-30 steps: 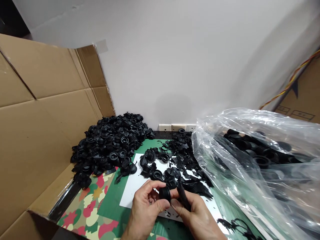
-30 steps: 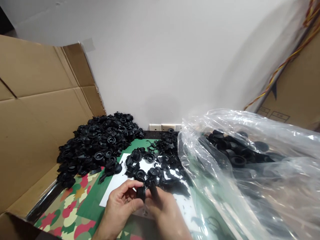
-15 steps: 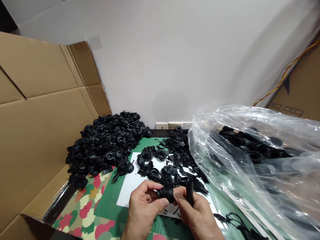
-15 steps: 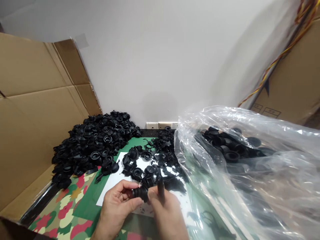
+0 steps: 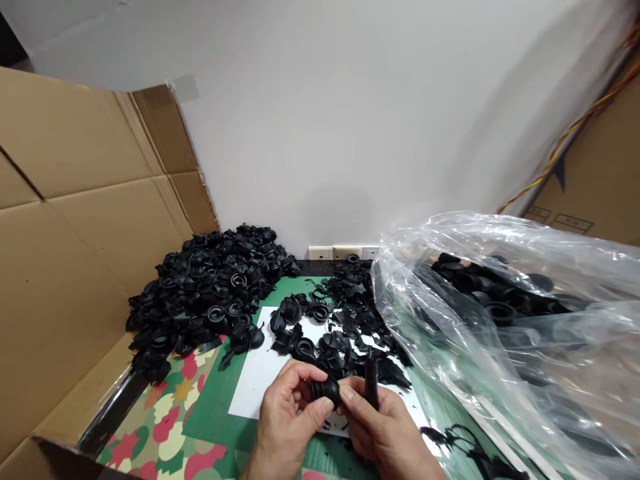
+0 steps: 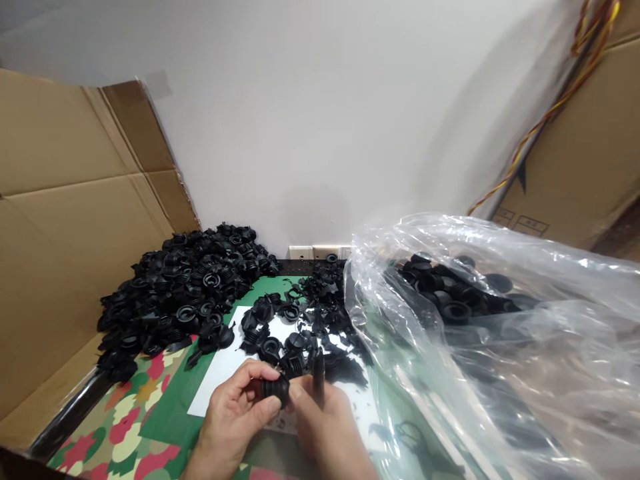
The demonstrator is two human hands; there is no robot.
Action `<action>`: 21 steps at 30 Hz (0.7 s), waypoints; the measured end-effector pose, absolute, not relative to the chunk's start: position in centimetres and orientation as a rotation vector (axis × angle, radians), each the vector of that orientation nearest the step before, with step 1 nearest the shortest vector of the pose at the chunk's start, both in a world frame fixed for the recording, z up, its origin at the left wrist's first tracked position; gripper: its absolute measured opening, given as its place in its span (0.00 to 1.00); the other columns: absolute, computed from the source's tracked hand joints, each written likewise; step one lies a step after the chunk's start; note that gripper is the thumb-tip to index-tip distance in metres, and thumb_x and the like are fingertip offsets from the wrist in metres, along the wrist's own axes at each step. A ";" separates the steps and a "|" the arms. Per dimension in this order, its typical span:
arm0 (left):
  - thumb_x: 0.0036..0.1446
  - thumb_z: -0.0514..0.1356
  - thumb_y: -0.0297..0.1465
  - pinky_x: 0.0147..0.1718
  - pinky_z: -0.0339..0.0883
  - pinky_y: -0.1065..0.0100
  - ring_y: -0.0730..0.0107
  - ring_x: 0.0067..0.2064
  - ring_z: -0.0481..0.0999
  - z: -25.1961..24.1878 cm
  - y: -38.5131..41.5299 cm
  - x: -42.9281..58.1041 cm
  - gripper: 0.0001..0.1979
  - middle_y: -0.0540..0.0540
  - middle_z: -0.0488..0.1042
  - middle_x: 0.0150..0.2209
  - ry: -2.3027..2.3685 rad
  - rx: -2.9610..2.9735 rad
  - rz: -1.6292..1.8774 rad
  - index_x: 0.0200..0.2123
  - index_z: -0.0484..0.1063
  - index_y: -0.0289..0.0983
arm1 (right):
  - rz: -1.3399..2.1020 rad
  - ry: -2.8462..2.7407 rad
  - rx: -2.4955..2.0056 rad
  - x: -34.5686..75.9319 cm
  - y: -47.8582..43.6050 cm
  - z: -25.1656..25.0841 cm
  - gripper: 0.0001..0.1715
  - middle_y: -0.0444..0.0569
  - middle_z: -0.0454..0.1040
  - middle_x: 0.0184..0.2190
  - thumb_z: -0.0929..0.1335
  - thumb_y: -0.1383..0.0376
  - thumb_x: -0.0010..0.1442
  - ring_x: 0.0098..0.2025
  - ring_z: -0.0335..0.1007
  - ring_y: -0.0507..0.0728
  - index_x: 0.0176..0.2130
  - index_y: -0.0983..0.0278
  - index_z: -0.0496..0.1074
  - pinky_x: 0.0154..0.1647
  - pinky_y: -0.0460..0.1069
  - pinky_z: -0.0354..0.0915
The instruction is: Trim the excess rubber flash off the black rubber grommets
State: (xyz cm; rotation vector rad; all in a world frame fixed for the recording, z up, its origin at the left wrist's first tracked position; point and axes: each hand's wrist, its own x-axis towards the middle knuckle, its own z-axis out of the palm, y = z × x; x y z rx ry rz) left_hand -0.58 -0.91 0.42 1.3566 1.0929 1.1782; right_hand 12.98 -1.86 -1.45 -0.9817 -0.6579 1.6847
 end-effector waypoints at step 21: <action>0.42 0.62 0.21 0.26 0.58 0.71 0.67 0.31 0.66 0.8 -0.7 -0.2 0.08 0.47 0.67 0.31 1.200 1.414 1.178 0.27 0.76 0.36 | 1.225 -1.005 -1.286 18.5 -2.8 0.9 0.38 0.43 0.60 0.16 0.63 0.33 0.44 0.19 0.55 0.52 0.22 0.64 0.74 0.19 0.46 0.49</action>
